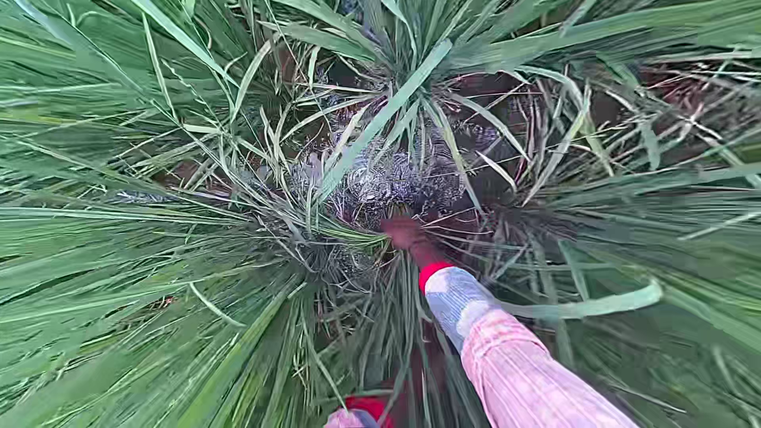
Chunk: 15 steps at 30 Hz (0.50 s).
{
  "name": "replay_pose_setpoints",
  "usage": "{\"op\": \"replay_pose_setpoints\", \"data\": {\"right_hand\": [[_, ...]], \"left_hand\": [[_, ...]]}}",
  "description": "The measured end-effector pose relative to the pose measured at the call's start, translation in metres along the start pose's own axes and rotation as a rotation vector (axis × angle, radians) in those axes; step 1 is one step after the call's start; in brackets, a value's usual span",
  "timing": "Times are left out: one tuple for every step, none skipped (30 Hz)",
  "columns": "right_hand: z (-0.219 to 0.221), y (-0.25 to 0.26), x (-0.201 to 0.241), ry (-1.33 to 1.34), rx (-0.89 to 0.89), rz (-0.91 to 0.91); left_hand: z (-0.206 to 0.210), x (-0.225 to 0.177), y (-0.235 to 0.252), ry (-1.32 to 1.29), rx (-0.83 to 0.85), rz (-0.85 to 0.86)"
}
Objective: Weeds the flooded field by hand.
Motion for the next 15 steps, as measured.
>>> {"op": "replay_pose_setpoints", "data": {"right_hand": [[0.021,0.005,-0.007,-0.025,0.018,-0.032],[0.038,0.009,-0.015,-0.047,0.018,-0.045],[0.049,0.008,-0.022,-0.054,0.031,-0.032],[0.055,0.005,-0.027,-0.062,0.042,-0.032],[0.056,0.001,-0.031,-0.088,0.058,-0.035],[0.057,-0.001,-0.035,-0.151,0.079,-0.059],[0.060,-0.002,-0.038,-0.218,0.110,-0.082],[0.062,-0.001,-0.043,-0.276,0.129,-0.101],[0.065,0.000,-0.048,-0.302,0.141,-0.107],[0.069,0.000,-0.053,-0.325,0.153,-0.109],[0.073,0.002,-0.058,-0.332,0.159,-0.111],[0.076,0.004,-0.061,-0.343,0.155,-0.112],[0.080,0.004,-0.062,-0.370,0.142,-0.111],[0.086,0.005,-0.065,-0.368,0.117,-0.111],[0.093,0.008,-0.069,-0.344,0.087,-0.101]], "left_hand": [[0.001,0.018,0.011,0.025,0.069,0.031],[-0.001,0.032,0.022,0.087,0.183,0.112],[-0.002,0.032,0.027,0.141,0.262,0.178],[-0.006,0.019,0.020,0.178,0.305,0.202],[-0.014,0.001,0.007,0.234,0.323,0.222],[-0.026,-0.015,-0.007,0.330,0.354,0.269],[-0.038,-0.029,-0.021,0.423,0.390,0.358],[-0.052,-0.044,-0.033,0.486,0.438,0.484],[-0.065,-0.053,-0.039,0.505,0.476,0.702],[-0.081,-0.059,-0.043,0.466,0.495,0.915],[-0.099,-0.065,-0.042,0.342,0.537,1.112],[-0.115,-0.069,-0.030,0.117,0.591,1.325],[-0.126,-0.073,-0.012,-0.186,0.714,1.448],[-0.133,-0.078,0.009,-0.522,0.842,1.470],[-0.138,-0.083,0.031,-0.862,0.896,1.425]]}}
Point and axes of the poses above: each hand's wrist, its own y-axis towards the middle knuckle, its own z-axis out of the palm, x = y × z, the point moved 1 cm from there along y, towards the middle knuckle, and after that the axes turned 2 degrees about x, right-handed, at the moved point
